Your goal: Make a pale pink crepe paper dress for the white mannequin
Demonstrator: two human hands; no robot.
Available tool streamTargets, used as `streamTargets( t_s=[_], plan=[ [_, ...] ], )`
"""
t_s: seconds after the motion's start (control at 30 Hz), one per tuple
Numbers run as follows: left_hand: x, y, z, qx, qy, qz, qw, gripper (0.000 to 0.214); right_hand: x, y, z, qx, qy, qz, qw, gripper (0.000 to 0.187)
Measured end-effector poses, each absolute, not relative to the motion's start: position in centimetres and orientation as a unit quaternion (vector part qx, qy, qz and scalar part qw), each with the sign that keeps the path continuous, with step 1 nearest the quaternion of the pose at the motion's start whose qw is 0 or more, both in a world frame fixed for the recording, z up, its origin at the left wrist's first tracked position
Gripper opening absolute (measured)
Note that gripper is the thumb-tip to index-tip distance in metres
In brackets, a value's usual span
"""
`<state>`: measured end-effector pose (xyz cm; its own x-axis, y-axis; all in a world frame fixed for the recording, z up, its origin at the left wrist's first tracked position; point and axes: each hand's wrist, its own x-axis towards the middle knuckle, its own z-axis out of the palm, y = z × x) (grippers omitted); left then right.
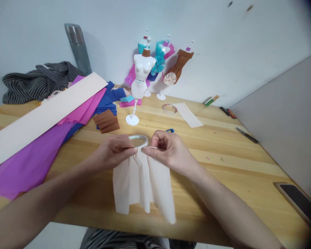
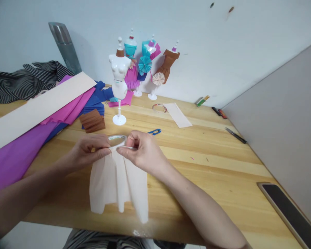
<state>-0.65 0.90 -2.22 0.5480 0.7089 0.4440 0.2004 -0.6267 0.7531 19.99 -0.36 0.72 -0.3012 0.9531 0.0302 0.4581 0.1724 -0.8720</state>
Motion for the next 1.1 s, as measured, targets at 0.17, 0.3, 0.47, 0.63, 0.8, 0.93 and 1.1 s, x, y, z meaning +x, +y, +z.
streamTargets(
  t_s=[0.17, 0.3, 0.47, 0.63, 0.8, 0.93, 1.1],
  plan=[
    [-0.96, 1.06, -2.31, 0.801, 0.291, 0.382, 0.358, 0.032, 21.01, 0.05, 1.44, -0.504, -0.713, 0.42, 0.247, 0.024],
    [-1.05, 1.12, -2.35, 0.806, 0.296, 0.365, 0.361, 0.033, 21.04, 0.24, 1.43, -0.498, -0.716, 0.434, 0.225, 0.021],
    [-1.03, 1.12, -2.6, 0.811, 0.29, 0.358, 0.361, 0.032, 20.57, -0.15, 1.3, -0.473, -0.732, 0.427, 0.242, 0.015],
    [-1.03, 1.15, -2.66, 0.817, 0.288, 0.345, 0.361, 0.034, 20.44, -0.47, 1.26, -0.439, -0.749, 0.424, 0.258, 0.014],
    [-0.95, 1.15, -2.5, 0.821, 0.267, 0.355, 0.36, 0.032, 20.58, -0.17, 1.12, -0.459, -0.734, 0.427, 0.263, 0.013],
    [-0.87, 1.06, -2.29, 0.821, 0.262, 0.362, 0.356, 0.031, 20.43, -0.07, 1.04, -0.47, -0.725, 0.424, 0.271, 0.015],
    [-0.88, 1.06, -2.33, 0.82, 0.254, 0.37, 0.354, 0.03, 20.31, -0.04, 1.01, -0.487, -0.708, 0.434, 0.271, 0.017]
  ],
)
